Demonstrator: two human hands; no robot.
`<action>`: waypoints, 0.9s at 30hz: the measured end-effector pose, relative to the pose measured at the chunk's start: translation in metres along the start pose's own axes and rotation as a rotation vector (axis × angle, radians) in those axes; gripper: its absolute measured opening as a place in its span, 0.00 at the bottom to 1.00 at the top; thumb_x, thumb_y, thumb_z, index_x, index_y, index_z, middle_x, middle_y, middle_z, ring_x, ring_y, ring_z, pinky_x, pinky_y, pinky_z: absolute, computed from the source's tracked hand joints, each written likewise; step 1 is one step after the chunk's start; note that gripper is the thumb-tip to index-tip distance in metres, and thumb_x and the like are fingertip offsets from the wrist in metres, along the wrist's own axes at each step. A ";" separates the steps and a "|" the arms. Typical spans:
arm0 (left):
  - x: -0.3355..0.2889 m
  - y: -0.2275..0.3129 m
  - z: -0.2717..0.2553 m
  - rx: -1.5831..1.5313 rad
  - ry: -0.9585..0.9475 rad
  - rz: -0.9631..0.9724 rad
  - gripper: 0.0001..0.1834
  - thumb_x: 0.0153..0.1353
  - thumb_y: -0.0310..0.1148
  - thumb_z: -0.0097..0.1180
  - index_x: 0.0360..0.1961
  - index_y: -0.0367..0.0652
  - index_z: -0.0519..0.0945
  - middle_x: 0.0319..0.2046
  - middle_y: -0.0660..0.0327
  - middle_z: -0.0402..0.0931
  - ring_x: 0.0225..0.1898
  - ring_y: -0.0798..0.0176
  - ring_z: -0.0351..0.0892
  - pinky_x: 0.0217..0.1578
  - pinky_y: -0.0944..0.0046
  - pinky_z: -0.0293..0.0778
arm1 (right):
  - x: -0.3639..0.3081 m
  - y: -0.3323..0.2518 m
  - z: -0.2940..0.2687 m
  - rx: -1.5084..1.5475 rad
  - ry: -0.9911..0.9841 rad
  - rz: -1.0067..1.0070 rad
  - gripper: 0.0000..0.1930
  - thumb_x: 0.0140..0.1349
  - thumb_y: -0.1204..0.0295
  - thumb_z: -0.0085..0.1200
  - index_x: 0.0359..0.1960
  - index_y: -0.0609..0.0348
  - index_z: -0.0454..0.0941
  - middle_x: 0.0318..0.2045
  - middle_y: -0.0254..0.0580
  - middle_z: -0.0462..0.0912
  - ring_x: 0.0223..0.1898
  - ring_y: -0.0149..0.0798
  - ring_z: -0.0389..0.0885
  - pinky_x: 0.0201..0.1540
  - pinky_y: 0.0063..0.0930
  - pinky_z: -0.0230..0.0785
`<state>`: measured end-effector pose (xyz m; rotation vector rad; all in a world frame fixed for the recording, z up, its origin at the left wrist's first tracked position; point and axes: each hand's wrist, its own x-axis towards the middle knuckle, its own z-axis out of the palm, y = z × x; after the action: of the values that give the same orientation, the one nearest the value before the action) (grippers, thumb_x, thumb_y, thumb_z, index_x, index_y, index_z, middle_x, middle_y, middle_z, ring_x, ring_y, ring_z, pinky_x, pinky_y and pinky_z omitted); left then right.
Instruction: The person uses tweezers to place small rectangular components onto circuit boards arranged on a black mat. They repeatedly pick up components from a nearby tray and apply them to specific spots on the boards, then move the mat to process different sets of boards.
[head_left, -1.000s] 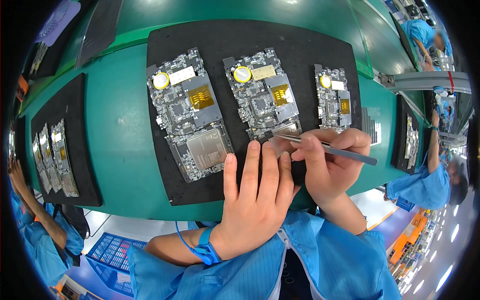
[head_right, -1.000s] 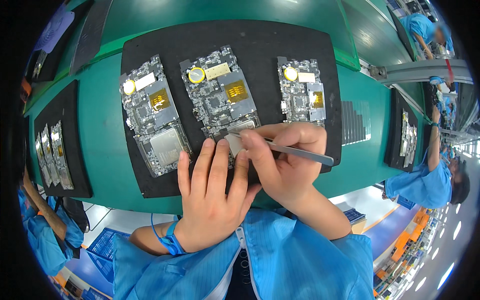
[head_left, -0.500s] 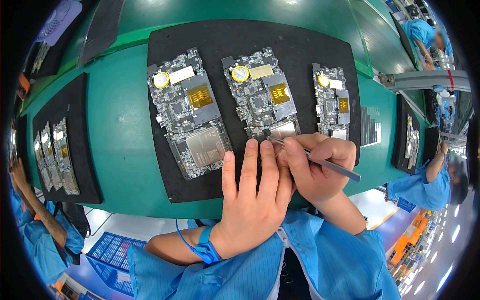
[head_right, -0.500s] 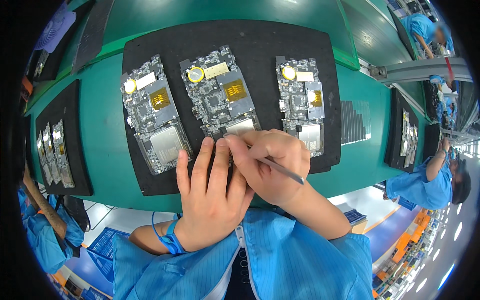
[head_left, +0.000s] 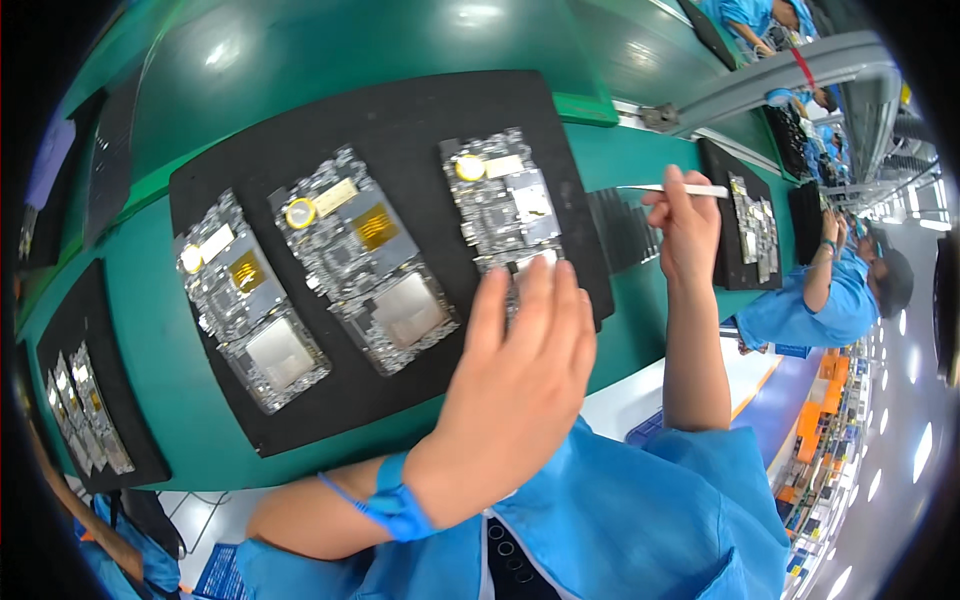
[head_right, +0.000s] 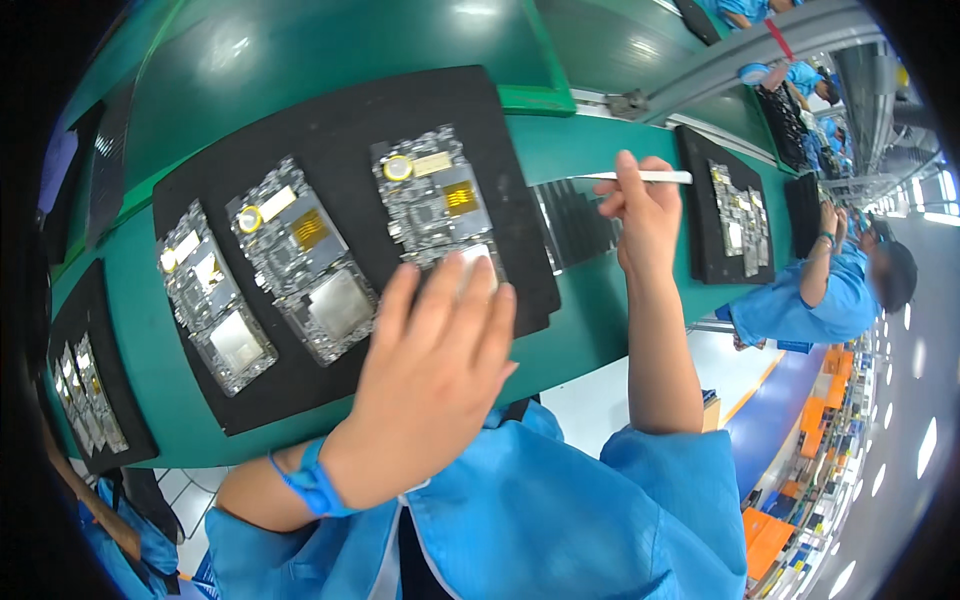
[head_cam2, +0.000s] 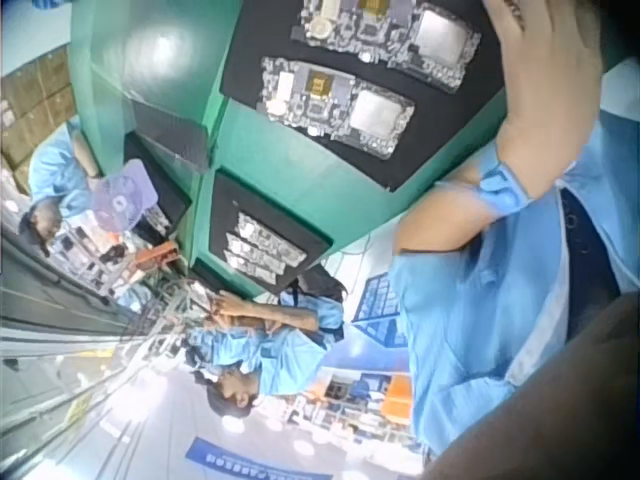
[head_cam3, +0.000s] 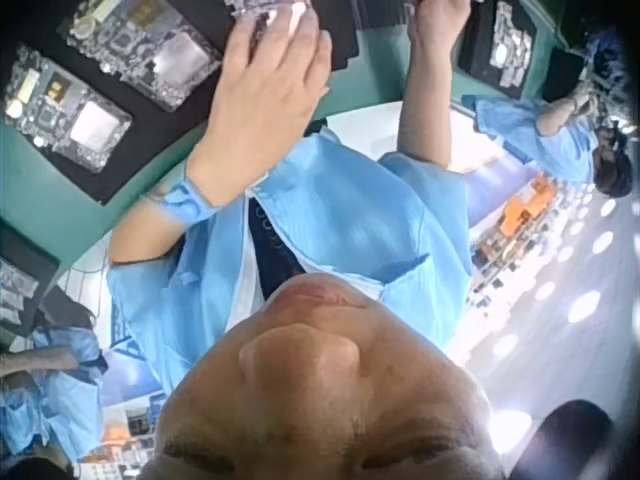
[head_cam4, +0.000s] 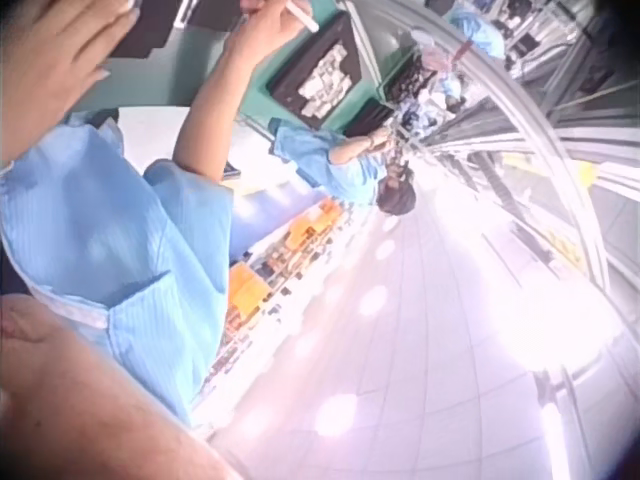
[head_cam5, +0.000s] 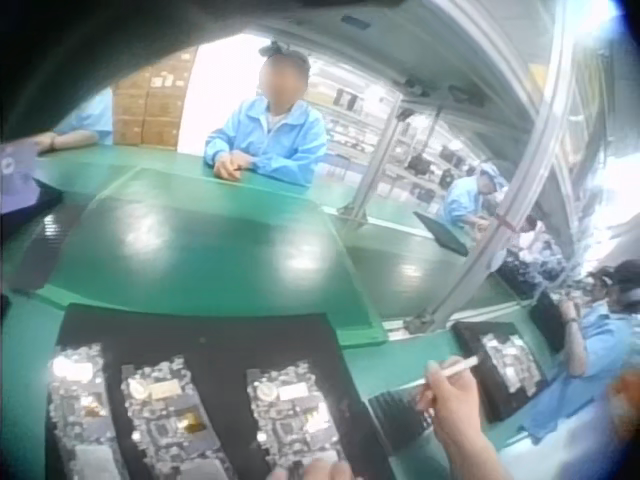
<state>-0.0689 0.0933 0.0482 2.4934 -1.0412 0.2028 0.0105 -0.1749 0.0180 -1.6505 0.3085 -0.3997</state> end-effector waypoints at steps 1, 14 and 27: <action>0.013 0.005 0.005 0.049 -0.044 0.058 0.29 0.52 0.42 0.57 0.51 0.32 0.72 0.55 0.45 0.66 0.60 0.47 0.61 0.60 0.44 0.53 | 0.011 0.007 -0.004 -0.056 -0.021 0.019 0.13 0.62 0.67 0.56 0.35 0.57 0.64 0.20 0.42 0.78 0.15 0.25 0.72 0.19 0.14 0.60; 0.114 0.009 0.094 0.076 -0.138 0.115 0.33 0.58 0.53 0.51 0.52 0.34 0.73 0.56 0.47 0.66 0.58 0.49 0.63 0.62 0.41 0.49 | 0.033 0.020 -0.015 -0.074 -0.165 0.059 0.16 0.59 0.68 0.59 0.37 0.59 0.63 0.19 0.41 0.77 0.14 0.26 0.71 0.17 0.15 0.61; 0.054 0.022 0.028 0.077 0.081 0.169 0.37 0.51 0.55 0.55 0.45 0.27 0.76 0.49 0.41 0.70 0.56 0.46 0.64 0.58 0.49 0.57 | -0.026 -0.031 0.034 0.296 -0.024 -0.063 0.09 0.63 0.72 0.53 0.26 0.53 0.67 0.17 0.41 0.78 0.12 0.22 0.68 0.14 0.12 0.54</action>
<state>-0.0470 0.0325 0.0460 2.4426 -1.2318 0.3984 0.0006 -0.1297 0.0436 -1.3765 0.1704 -0.4506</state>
